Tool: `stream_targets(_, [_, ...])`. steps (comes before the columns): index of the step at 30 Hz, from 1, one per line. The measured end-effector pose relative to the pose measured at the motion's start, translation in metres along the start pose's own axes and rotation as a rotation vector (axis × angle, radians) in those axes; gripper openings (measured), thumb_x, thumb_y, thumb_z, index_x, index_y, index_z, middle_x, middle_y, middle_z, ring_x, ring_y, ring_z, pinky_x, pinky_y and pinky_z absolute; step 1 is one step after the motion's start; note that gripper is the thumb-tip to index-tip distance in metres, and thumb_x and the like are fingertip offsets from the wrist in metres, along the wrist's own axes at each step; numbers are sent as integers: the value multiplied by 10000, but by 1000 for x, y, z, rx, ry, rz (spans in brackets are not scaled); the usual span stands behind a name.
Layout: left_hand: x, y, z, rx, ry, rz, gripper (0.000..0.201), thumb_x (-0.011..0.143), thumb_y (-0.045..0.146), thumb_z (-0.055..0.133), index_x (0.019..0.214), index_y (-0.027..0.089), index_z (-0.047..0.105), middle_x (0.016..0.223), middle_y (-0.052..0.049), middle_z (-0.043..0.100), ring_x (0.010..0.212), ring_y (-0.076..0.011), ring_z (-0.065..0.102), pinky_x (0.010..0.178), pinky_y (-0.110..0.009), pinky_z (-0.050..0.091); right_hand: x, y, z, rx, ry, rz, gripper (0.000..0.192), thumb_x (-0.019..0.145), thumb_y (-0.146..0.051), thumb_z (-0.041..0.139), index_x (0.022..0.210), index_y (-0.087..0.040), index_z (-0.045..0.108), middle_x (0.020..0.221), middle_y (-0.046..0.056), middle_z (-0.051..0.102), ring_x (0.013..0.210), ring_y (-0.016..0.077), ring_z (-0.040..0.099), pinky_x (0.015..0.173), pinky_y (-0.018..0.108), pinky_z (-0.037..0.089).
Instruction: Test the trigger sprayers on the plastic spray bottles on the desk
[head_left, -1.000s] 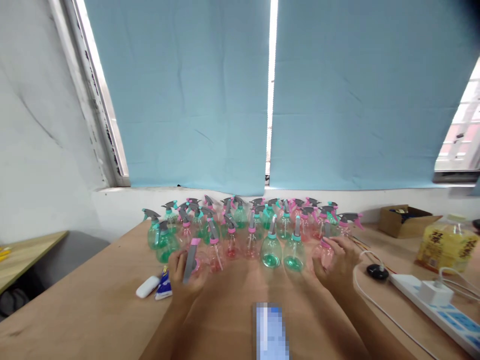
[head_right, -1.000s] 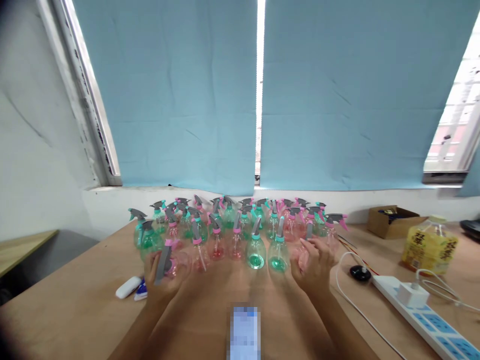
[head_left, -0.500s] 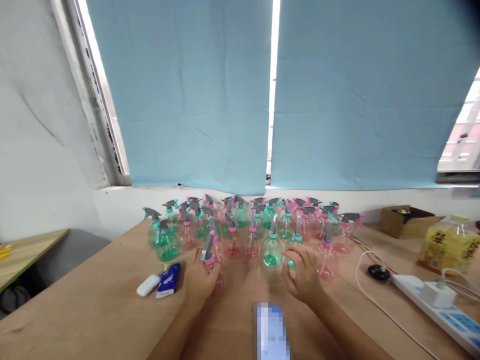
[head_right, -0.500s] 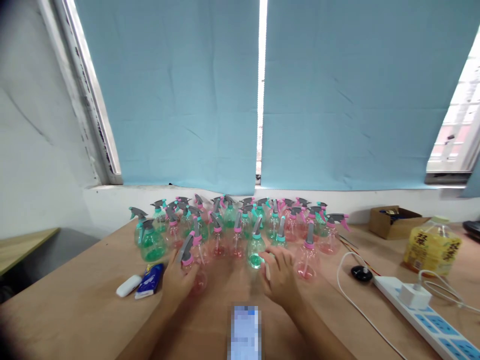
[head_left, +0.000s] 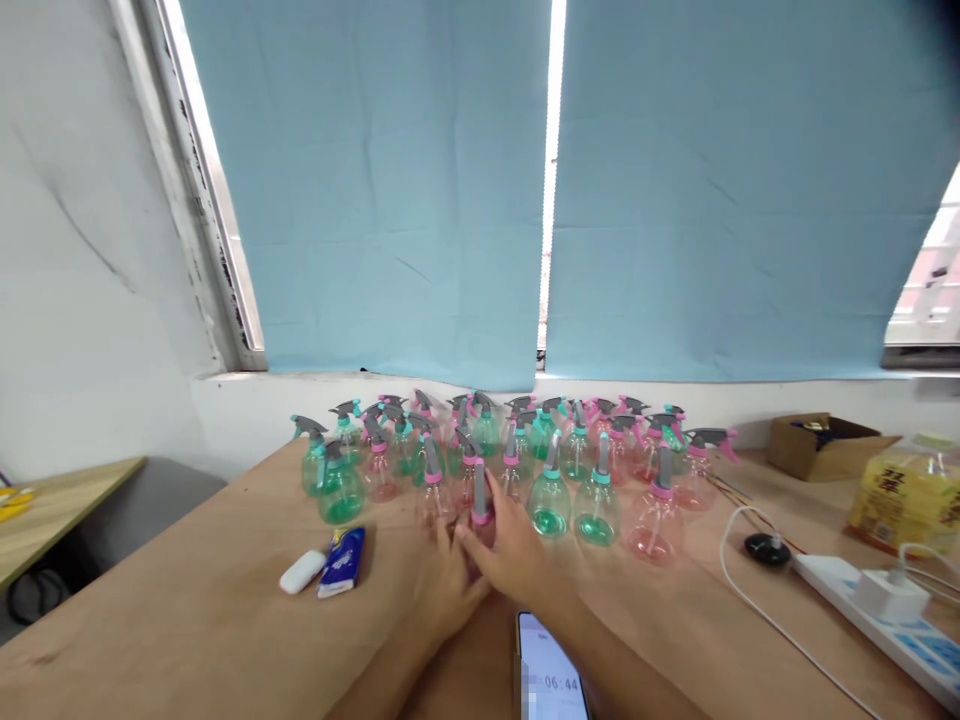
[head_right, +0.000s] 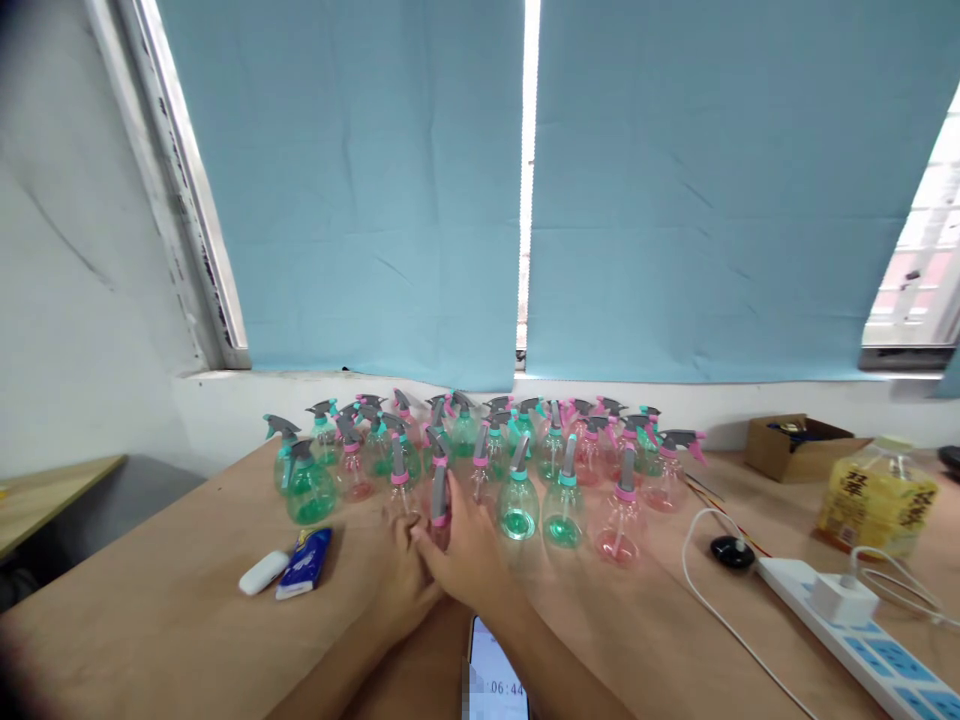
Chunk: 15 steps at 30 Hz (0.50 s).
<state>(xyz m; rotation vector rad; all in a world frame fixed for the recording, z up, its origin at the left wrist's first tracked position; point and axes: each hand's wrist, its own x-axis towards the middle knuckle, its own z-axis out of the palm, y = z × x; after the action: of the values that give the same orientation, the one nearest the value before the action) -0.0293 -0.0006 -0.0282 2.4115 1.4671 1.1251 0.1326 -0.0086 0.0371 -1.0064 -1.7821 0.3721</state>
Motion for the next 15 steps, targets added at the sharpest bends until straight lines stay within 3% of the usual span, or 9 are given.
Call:
stream_targets(2, [-3,3,0,-49,-117,21,771,922,558,535,1549,196,270,1548,-180,303,1355,-414,406,1049,-528,437,6,8,3,85,59,85,563,886,-353,586,1426,-250,464,1049,59,675,950,241,617,865,385,482])
stream_targets(5, [-3,14,-8,-160,-255,57,635,1007,491,400,1570,267,211,1516,-127,361,1361,-313,425,1119,-483,389,13,28,0,259,74,143,306,892,-366,571,1143,-214,659,783,1,635,706,165,573,690,291,480])
stream_targets(7, [-2,20,-14,-203,-277,66,574,1020,474,378,1549,274,285,1447,-110,448,1331,-279,457,1133,-458,380,14,42,-8,368,62,151,262,850,-387,636,1015,-189,680,723,-11,598,651,141,527,634,265,458])
stream_targets(11, [2,25,-21,-228,-298,41,459,1022,476,370,1389,266,547,1322,-88,589,1253,-263,527,1106,-439,407,14,60,-28,491,-30,103,221,805,-358,695,955,-196,677,742,-8,595,681,142,513,667,272,463])
stream_targets(15, [2,25,-26,-292,-295,-18,434,1037,459,328,1302,269,613,1299,-54,648,1224,-240,566,1100,-408,405,16,67,-42,522,-105,78,164,788,-254,658,940,-211,702,743,-7,612,693,154,540,692,292,476])
